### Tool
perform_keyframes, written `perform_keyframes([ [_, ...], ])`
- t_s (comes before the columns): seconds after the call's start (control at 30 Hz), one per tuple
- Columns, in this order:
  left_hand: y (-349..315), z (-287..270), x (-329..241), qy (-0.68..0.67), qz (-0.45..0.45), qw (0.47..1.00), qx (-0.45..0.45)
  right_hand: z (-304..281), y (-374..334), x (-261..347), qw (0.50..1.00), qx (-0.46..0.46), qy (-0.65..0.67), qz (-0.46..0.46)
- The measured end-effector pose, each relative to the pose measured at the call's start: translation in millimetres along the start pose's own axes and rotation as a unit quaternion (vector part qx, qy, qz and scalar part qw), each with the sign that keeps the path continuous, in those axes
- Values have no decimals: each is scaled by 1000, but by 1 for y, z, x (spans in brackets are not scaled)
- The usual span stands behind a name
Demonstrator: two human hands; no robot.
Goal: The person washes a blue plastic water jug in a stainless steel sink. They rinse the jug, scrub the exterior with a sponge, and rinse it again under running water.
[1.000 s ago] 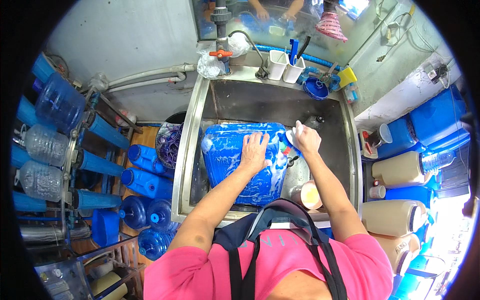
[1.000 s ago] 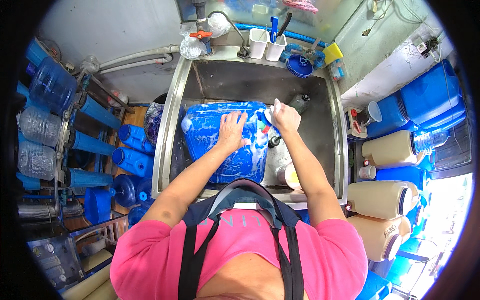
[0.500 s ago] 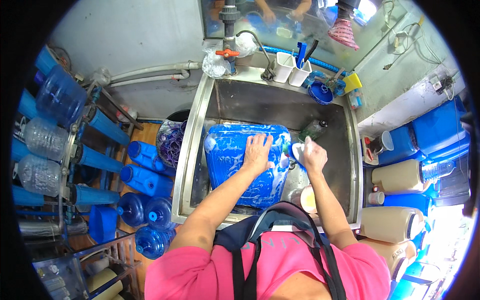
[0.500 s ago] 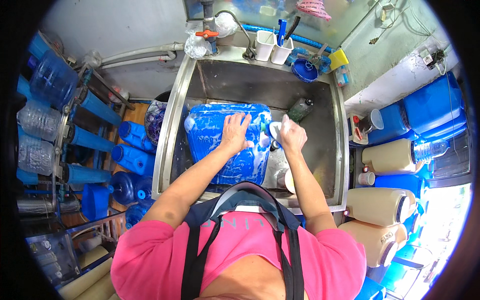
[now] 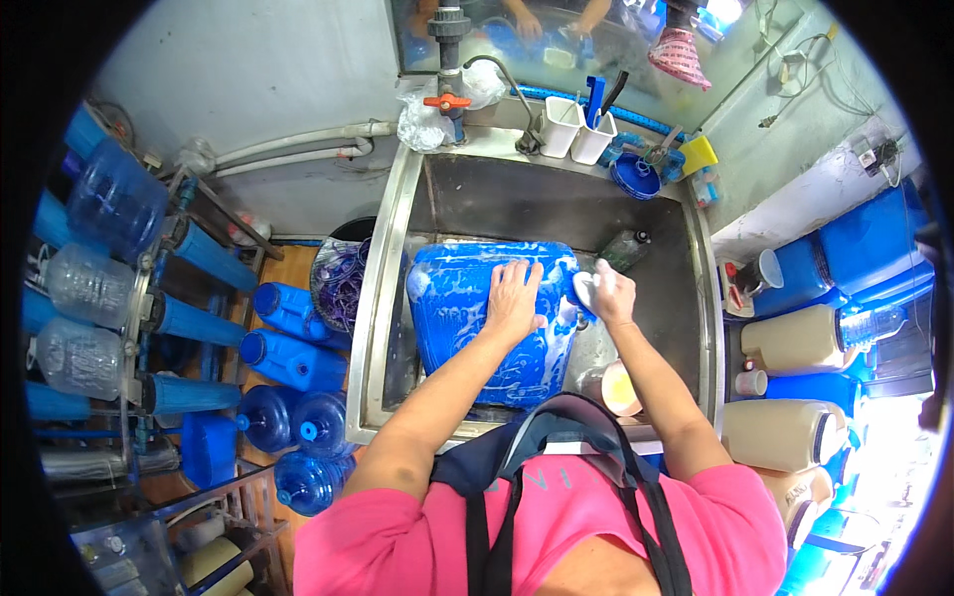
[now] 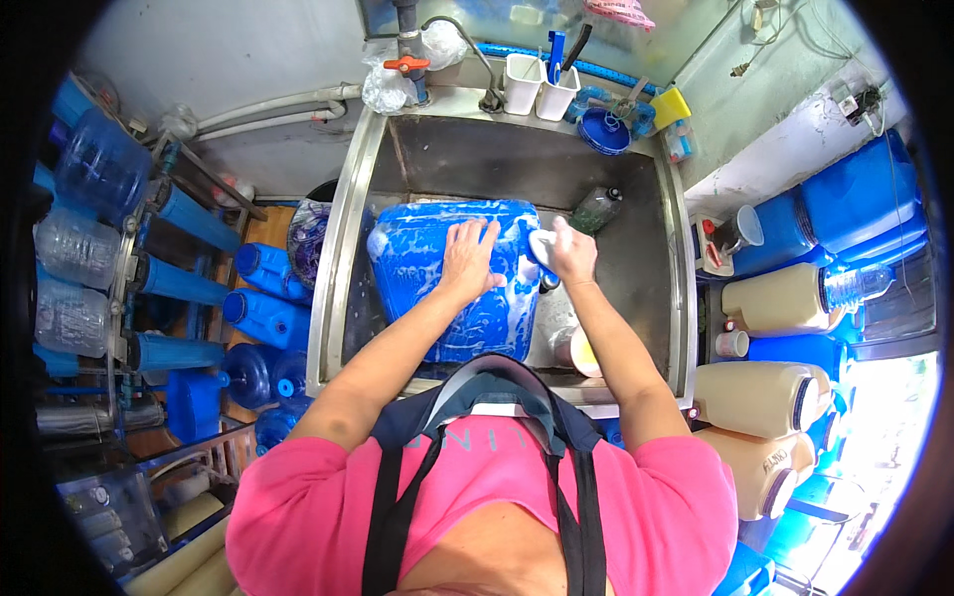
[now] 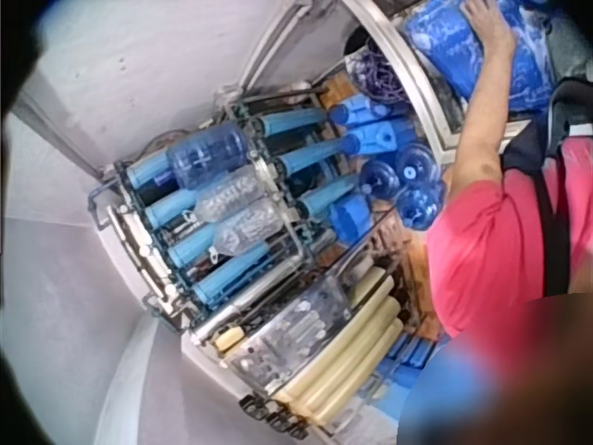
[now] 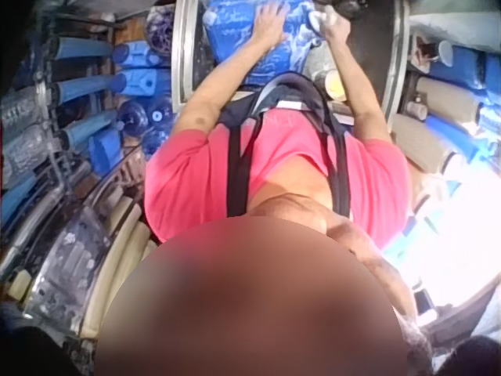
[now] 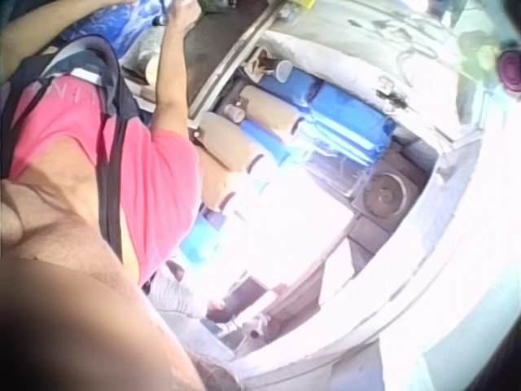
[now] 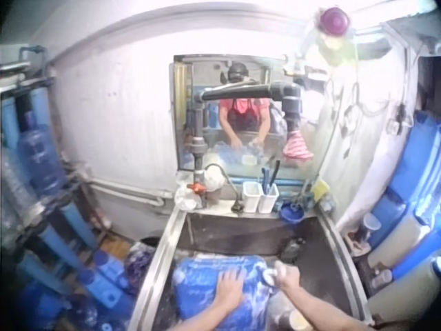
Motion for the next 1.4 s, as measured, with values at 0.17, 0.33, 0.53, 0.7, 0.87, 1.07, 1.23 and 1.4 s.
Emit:
perform_keyframes([
  [0.17, 2, 1, 2, 10, 7, 1000, -18, -13, 16, 12, 944, -51, -323, 45],
  [0.33, 5, 3, 4, 18, -1, 1000, -16, 33, -43, 56, 939, -50, -213, -265],
  [0.53, 1, -4, 1, 2, 7, 999, -37, 29, -75, 41, 946, 11, -245, -211],
  [0.7, -7, -10, -8, 17, 21, 999, -47, 2, 10, 54, 971, -71, -222, -59],
  [0.87, -5, -13, -5, 10, 4, 999, -40, 25, -53, 34, 976, 38, -196, -87],
  [1.07, 11, -21, -14, -54, 55, 996, -34, 41, -63, -51, 896, 411, 15, 165],
  [1.23, 16, -12, -36, -80, 86, 990, 74, 50, -34, -45, 780, 580, 106, 208],
  [1.4, 22, -4, -27, -36, 94, 991, 90, 65, -22, -28, 917, 357, -172, 37],
])
Point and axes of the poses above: each hand's wrist, its own y-axis towards the middle knuckle, its own z-axis out of the palm, x = y × z, the point moved 7 cm from there along y, towards the middle knuckle, and after that the axes turned 11 degrees about y, right-handed, at the moved point
